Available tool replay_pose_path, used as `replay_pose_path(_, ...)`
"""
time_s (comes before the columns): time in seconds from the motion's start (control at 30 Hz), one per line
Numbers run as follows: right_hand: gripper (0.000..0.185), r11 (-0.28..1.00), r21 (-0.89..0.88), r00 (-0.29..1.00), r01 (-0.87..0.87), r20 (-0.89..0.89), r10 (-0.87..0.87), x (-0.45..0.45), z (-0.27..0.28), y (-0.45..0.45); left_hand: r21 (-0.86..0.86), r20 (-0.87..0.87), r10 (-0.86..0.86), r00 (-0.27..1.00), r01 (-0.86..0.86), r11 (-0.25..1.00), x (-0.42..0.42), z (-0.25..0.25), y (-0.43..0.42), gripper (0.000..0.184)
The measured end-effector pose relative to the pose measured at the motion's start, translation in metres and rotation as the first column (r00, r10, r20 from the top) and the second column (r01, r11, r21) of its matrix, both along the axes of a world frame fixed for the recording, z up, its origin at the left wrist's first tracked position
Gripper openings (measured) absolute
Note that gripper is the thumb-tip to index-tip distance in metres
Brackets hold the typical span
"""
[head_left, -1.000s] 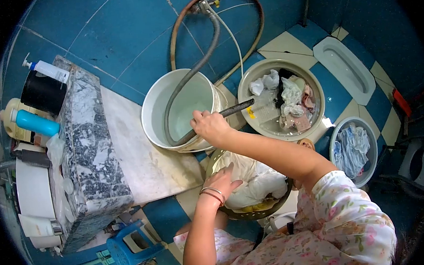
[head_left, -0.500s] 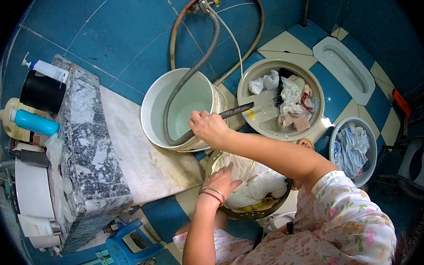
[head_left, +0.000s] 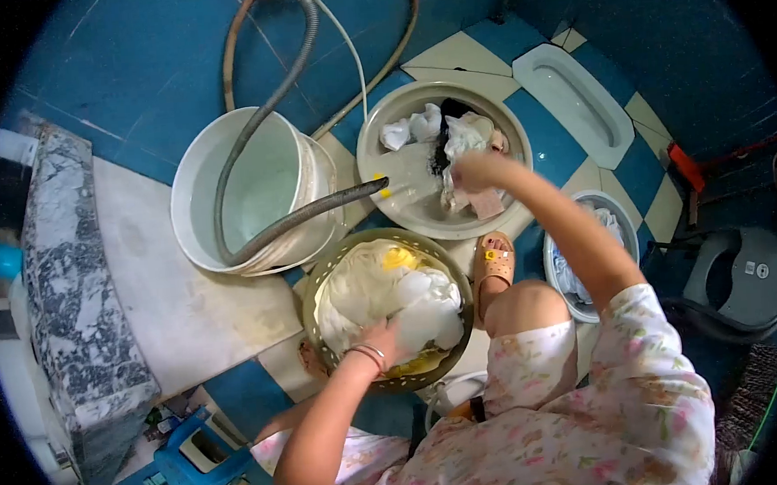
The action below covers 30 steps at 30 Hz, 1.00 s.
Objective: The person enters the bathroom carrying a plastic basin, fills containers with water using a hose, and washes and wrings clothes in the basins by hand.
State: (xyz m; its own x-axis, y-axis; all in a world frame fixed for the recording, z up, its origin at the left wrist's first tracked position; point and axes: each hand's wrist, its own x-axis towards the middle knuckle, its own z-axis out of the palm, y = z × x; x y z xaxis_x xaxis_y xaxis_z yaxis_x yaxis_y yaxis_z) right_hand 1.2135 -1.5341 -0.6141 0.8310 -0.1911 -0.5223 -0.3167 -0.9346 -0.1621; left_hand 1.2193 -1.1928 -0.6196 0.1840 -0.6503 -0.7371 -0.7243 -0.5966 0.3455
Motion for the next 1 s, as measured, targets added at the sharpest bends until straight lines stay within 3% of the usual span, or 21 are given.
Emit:
replay_pose_path(0.03, 0.029, 0.994, 0.111, 0.995, -0.003, -0.1, 0.015, -0.018, -0.044, -0.008, 0.045, 0.06, -0.097, 0.993, 0.095, 0.994, -0.009, -0.005, -0.009, 0.065)
replay_pose_path(0.07, 0.032, 0.993, -0.042, 0.993, -0.108, -0.053, 0.106, -0.038, -0.062, 0.0, 0.097, 0.118, -0.197, 0.973, 0.187, 0.978, -0.015, -0.01, -0.015, 0.065)
replay_pose_path(0.1, 0.03, 1.0, 0.025, 0.978, 0.0, 0.209, -0.005, -0.058, -0.106, 0.0, -0.016, 0.167, -0.148, 0.975, 0.153, 0.988, -0.017, -0.035, -0.014, 0.061)
replay_pose_path(0.13, 0.03, 0.999, 0.032, 0.978, 0.004, 0.21, -0.011, -0.067, -0.111, 0.005, -0.009, 0.167, -0.153, 0.974, 0.157, 0.988, -0.012, -0.043, -0.021, 0.061)
replay_pose_path(0.2, 0.033, 0.964, -0.263, 0.834, 0.036, 0.539, 0.116, -0.076, -0.12, 0.016, -0.132, 0.206, -0.05, 0.977, 0.079, 0.988, 0.004, -0.05, -0.031, 0.057)
replay_pose_path(0.23, 0.038, 0.982, 0.145, 0.981, 0.119, 0.135, -0.139, -0.076, -0.166, 0.011, -0.176, 0.174, 0.02, 0.984, 0.011, 0.984, 0.013, -0.053, -0.036, 0.053)
replay_pose_path(0.27, 0.038, 0.98, 0.153, 0.98, 0.129, 0.129, -0.149, -0.074, -0.165, 0.012, -0.169, 0.17, 0.009, 0.985, 0.02, 0.985, 0.022, -0.055, -0.04, 0.053)
replay_pose_path(0.33, 0.038, 0.964, 0.212, 0.978, 0.161, 0.094, -0.184, -0.07, -0.159, 0.019, -0.158, -0.027, 0.216, 0.976, -0.217, 0.963, 0.035, -0.061, -0.044, 0.05)
replay_pose_path(0.37, 0.038, 0.961, 0.223, 0.979, 0.16, 0.085, -0.183, -0.07, -0.145, 0.024, -0.227, -0.027, 0.259, 0.965, -0.259, 0.939, 0.038, -0.058, -0.045, 0.048)
replay_pose_path(0.43, 0.035, 0.966, 0.198, 0.984, 0.167, -0.102, -0.149, -0.069, -0.117, 0.034, -0.263, -0.039, 0.299, 0.953, -0.298, 0.917, 0.046, -0.054, -0.046, 0.049)
replay_pose_path(0.47, 0.035, 0.964, 0.208, 0.983, 0.167, -0.106, -0.148, -0.073, -0.128, 0.037, -0.314, -0.051, 0.335, 0.941, -0.334, 0.889, 0.05, -0.053, -0.047, 0.049)
replay_pose_path(0.53, 0.042, 0.998, 0.016, 0.994, -0.066, 0.089, 0.064, -0.081, -0.152, 0.045, -0.331, -0.082, 0.368, 0.926, -0.374, 0.866, 0.06, -0.052, -0.049, 0.047)
replay_pose_path(0.57, 0.048, 0.995, -0.022, 0.994, -0.1, 0.045, 0.101, -0.081, -0.159, 0.047, -0.368, -0.103, 0.385, 0.917, -0.395, 0.842, 0.064, -0.049, -0.049, 0.047)
replay_pose_path(0.67, 0.049, 0.999, -0.016, 0.999, -0.046, 0.022, 0.046, -0.082, -0.162, 0.049, -0.417, -0.098, 0.407, 0.908, -0.409, 0.812, 0.071, -0.041, -0.05, 0.045)
replay_pose_path(0.8, 0.049, 0.999, -0.034, 0.999, -0.033, 0.039, 0.034, -0.085, -0.162, 0.053, -0.336, -0.096, 0.507, 0.856, -0.508, 0.794, 0.079, -0.036, -0.042, 0.047)
replay_pose_path(0.87, 0.05, 1.0, -0.015, 1.0, 0.011, 0.028, -0.01, -0.086, -0.163, 0.052, -0.211, -0.215, 0.637, 0.74, -0.672, 0.71, 0.083, -0.03, -0.039, 0.048)
replay_pose_path(0.9, 0.045, 0.998, -0.049, 0.998, 0.025, 0.058, -0.022, -0.087, -0.164, 0.053, -0.209, -0.209, 0.641, 0.739, -0.674, 0.709, 0.084, -0.026, -0.034, 0.048)
replay_pose_path(0.97, 0.042, 0.997, -0.078, 0.995, -0.029, 0.095, 0.037, -0.08, -0.154, 0.052, -0.151, 0.028, 0.393, 0.919, -0.385, 0.911, 0.088, -0.015, -0.02, 0.051)
replay_pose_path(1.0, 0.04, 0.991, -0.11, 0.987, -0.079, 0.131, 0.093, -0.073, -0.149, 0.051, -0.144, 0.037, 0.404, 0.914, -0.395, 0.907, 0.09, -0.009, -0.014, 0.051)
